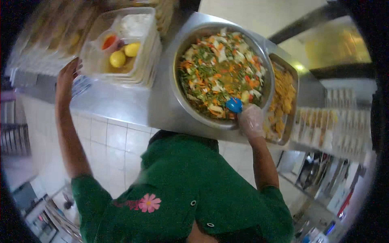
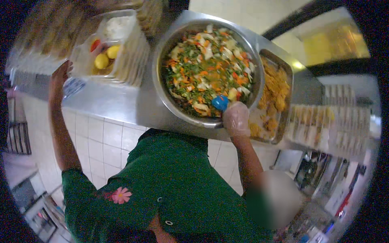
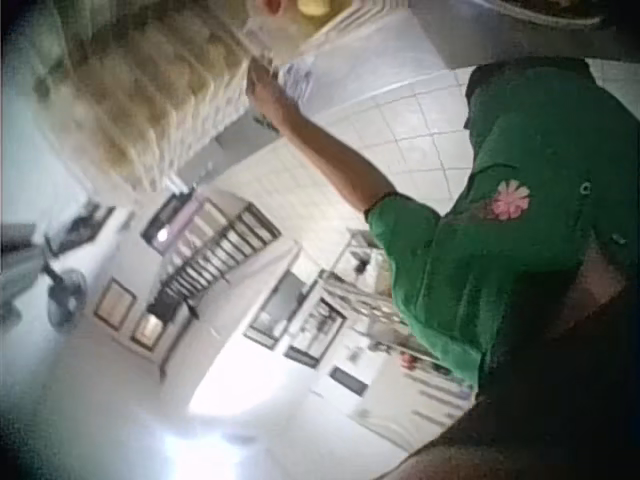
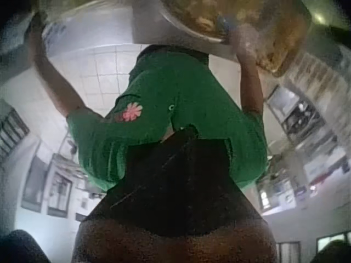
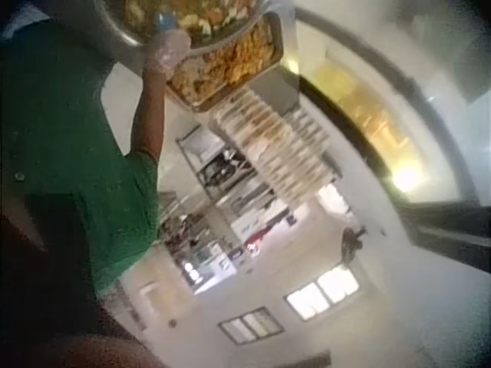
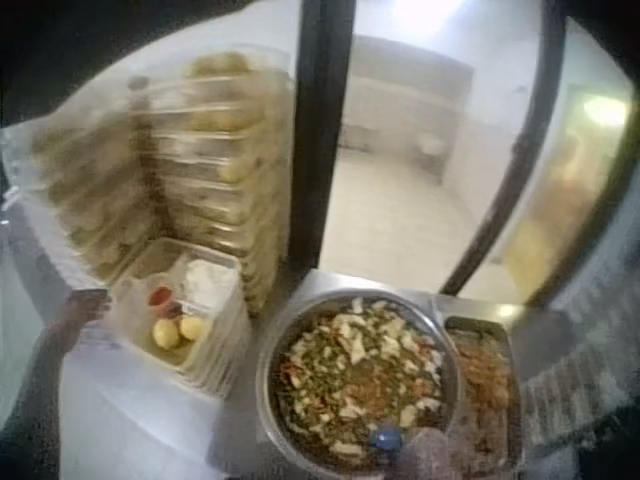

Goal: The person assembles meal trays by scooping mixed vegetables and fried chicken pieces from large metal containers into plastic partitioned trays already containing rice, eggs, and sauce.

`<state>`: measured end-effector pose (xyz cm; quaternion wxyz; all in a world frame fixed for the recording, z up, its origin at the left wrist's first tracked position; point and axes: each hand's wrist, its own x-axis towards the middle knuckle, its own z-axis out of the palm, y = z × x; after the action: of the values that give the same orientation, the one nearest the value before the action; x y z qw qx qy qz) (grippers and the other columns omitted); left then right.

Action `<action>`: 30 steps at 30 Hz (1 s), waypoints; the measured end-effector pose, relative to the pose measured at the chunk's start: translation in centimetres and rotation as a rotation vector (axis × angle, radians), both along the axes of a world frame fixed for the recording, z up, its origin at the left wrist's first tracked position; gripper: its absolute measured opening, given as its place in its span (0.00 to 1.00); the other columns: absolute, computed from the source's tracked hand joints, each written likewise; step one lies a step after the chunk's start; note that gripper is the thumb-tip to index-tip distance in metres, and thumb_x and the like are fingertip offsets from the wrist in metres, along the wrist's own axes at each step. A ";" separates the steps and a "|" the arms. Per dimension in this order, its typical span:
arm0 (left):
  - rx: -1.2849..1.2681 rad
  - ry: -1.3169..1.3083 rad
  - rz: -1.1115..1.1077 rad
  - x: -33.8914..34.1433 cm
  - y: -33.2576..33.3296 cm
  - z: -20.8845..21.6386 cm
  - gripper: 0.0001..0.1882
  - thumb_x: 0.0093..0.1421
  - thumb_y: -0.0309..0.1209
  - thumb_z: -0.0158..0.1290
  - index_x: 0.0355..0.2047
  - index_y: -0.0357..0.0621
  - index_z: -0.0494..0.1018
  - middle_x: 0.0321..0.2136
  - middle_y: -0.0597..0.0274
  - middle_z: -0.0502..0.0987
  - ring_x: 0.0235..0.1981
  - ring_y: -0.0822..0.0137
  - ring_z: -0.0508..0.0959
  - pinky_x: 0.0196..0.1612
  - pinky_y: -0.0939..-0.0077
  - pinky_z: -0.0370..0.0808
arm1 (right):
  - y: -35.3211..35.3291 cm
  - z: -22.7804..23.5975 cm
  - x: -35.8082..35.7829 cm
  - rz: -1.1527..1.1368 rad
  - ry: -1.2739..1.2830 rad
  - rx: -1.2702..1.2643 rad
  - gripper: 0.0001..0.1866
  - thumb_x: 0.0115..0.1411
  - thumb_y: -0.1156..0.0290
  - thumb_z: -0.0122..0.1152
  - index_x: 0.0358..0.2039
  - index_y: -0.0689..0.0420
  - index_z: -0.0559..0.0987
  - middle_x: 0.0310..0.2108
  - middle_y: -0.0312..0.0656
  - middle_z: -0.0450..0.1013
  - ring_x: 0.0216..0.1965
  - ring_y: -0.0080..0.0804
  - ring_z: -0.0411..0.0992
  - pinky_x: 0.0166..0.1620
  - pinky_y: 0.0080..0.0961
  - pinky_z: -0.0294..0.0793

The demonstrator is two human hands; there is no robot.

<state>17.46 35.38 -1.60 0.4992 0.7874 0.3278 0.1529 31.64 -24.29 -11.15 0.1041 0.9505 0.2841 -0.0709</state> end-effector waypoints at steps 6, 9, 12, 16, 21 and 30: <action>0.036 0.237 -0.208 4.3 4.9 -1.1 0.23 0.65 0.45 0.47 0.53 0.43 0.73 0.46 0.58 0.77 0.45 0.65 0.75 0.48 0.71 0.70 | 0.3 1.1 -0.2 0.047 -0.138 -0.324 0.04 0.54 0.74 0.53 0.28 0.55 0.76 0.22 0.43 0.71 0.27 0.38 0.75 0.29 0.34 0.73; 0.142 0.164 -0.307 5.5 6.4 -1.3 0.23 0.65 0.46 0.47 0.52 0.44 0.73 0.45 0.60 0.77 0.42 0.66 0.74 0.44 0.72 0.70 | -1.2 1.2 1.8 -0.080 -0.098 -0.124 0.05 0.56 0.75 0.52 0.30 0.56 0.76 0.22 0.46 0.72 0.28 0.41 0.76 0.29 0.36 0.75; 0.163 0.215 -0.339 4.7 8.1 -2.0 0.22 0.65 0.46 0.47 0.50 0.44 0.73 0.46 0.61 0.77 0.42 0.67 0.74 0.44 0.72 0.71 | 0.6 3.7 4.6 -0.043 -0.087 0.181 0.05 0.57 0.74 0.50 0.30 0.59 0.75 0.25 0.49 0.75 0.28 0.46 0.78 0.29 0.41 0.77; 0.023 0.177 -0.363 4.8 6.5 -0.6 0.24 0.66 0.48 0.46 0.52 0.44 0.71 0.49 0.59 0.75 0.46 0.64 0.75 0.46 0.69 0.72 | 1.1 0.9 9.2 0.133 -0.226 0.299 0.07 0.61 0.71 0.50 0.31 0.56 0.76 0.25 0.51 0.74 0.31 0.50 0.77 0.32 0.40 0.77; -0.163 0.175 -0.320 3.5 1.4 3.2 0.27 0.67 0.47 0.43 0.58 0.41 0.62 0.54 0.53 0.72 0.53 0.57 0.74 0.46 0.63 0.75 | 3.8 -3.4 10.9 0.103 -0.305 0.005 0.11 0.66 0.65 0.47 0.38 0.54 0.77 0.27 0.51 0.74 0.30 0.52 0.75 0.36 0.42 0.75; -0.326 -0.110 -0.148 -1.0 -3.1 0.3 0.24 0.68 0.45 0.43 0.55 0.40 0.63 0.57 0.49 0.69 0.56 0.51 0.72 0.45 0.59 0.79 | 3.9 -4.6 9.9 0.250 -0.031 0.030 0.15 0.63 0.62 0.49 0.43 0.54 0.79 0.30 0.46 0.75 0.35 0.44 0.75 0.39 0.39 0.74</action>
<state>16.47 32.32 -1.31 0.6473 0.7083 0.2617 0.1035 41.54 -20.35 -15.70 0.1024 0.9100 0.3998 -0.0387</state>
